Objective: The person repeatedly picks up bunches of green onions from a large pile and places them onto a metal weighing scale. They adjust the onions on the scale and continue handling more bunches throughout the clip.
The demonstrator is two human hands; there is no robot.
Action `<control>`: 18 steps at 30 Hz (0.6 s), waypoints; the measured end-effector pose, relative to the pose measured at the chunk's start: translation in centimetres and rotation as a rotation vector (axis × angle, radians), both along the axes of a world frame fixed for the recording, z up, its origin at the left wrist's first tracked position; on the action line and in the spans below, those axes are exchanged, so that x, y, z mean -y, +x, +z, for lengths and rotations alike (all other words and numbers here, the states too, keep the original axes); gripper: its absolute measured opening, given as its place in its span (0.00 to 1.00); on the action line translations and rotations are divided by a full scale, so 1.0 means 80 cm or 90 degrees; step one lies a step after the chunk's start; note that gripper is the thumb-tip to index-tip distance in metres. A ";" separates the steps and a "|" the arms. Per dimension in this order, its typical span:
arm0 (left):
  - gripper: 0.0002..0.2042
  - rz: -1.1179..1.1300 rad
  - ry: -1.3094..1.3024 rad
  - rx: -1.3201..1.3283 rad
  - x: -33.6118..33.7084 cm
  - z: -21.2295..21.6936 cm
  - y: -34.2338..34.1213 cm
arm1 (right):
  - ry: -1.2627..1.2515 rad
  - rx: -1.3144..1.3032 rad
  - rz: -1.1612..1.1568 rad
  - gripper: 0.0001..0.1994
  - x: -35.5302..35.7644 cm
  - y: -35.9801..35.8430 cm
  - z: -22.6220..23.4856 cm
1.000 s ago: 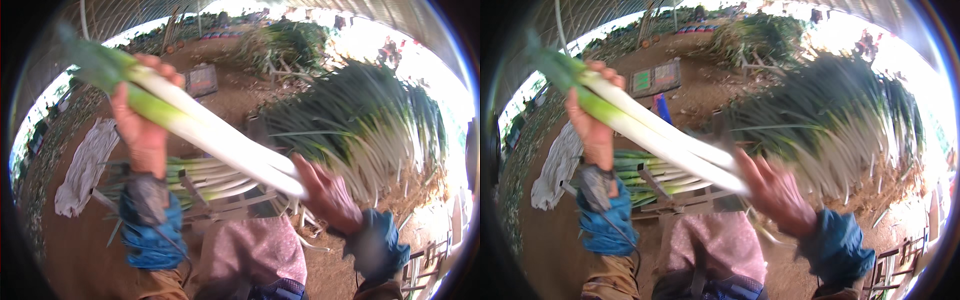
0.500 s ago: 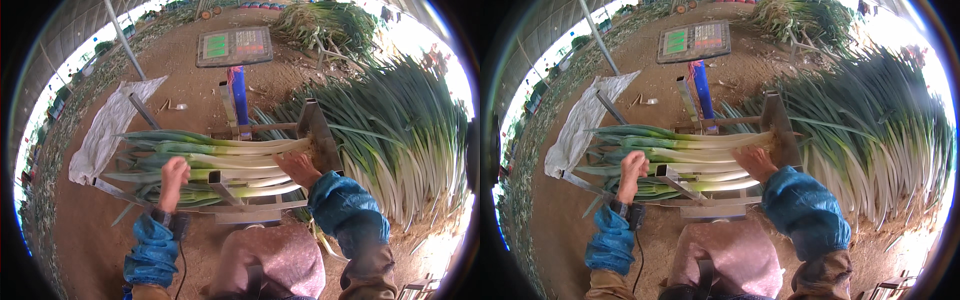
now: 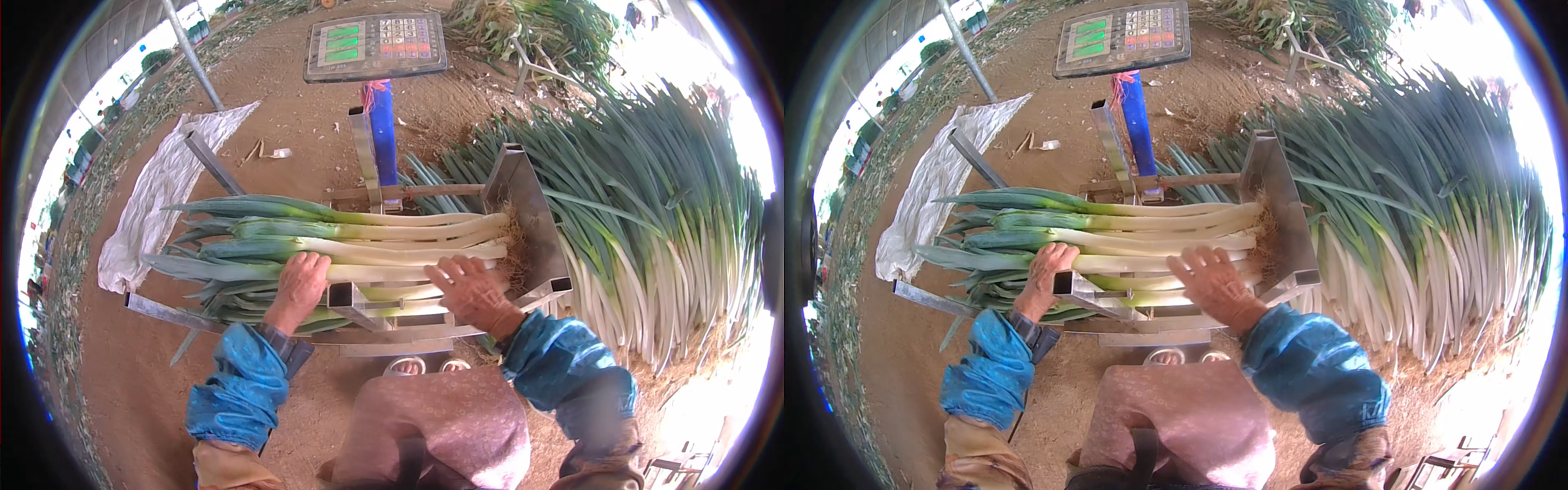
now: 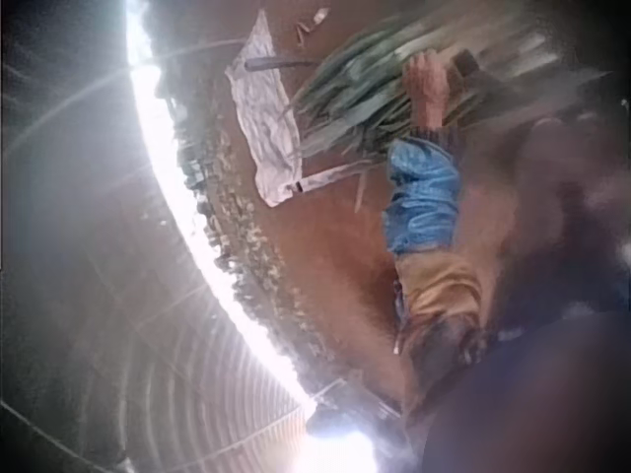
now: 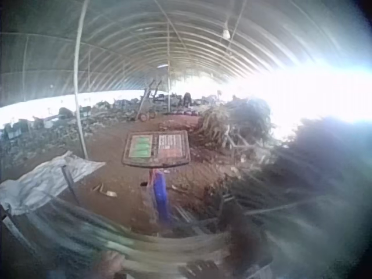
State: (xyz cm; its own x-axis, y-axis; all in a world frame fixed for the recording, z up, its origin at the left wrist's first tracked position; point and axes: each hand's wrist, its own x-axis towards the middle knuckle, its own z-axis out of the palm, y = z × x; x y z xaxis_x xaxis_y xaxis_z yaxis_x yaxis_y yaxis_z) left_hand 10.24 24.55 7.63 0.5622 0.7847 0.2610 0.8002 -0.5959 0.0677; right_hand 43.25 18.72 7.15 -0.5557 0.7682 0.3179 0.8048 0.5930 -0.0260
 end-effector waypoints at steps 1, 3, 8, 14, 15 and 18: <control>0.12 -0.003 -0.013 -0.027 -0.002 0.006 -0.001 | -0.015 -0.028 0.007 0.24 0.003 -0.008 0.001; 0.12 -0.028 -0.006 -0.035 0.005 0.022 -0.003 | -0.002 -0.100 0.015 0.24 0.001 -0.017 0.009; 0.18 -0.024 0.026 -0.018 0.049 0.075 -0.005 | -0.198 -0.164 0.065 0.12 -0.008 -0.005 0.062; 0.17 -0.024 0.133 -0.091 0.052 0.154 0.001 | -0.331 -0.111 0.056 0.13 -0.020 0.012 0.128; 0.17 -0.013 0.166 -0.086 0.038 0.164 0.002 | -0.285 -0.126 0.005 0.13 -0.026 0.008 0.130; 0.17 -0.001 0.266 -0.054 -0.018 0.177 0.010 | -0.038 -0.170 0.008 0.15 -0.064 0.005 0.129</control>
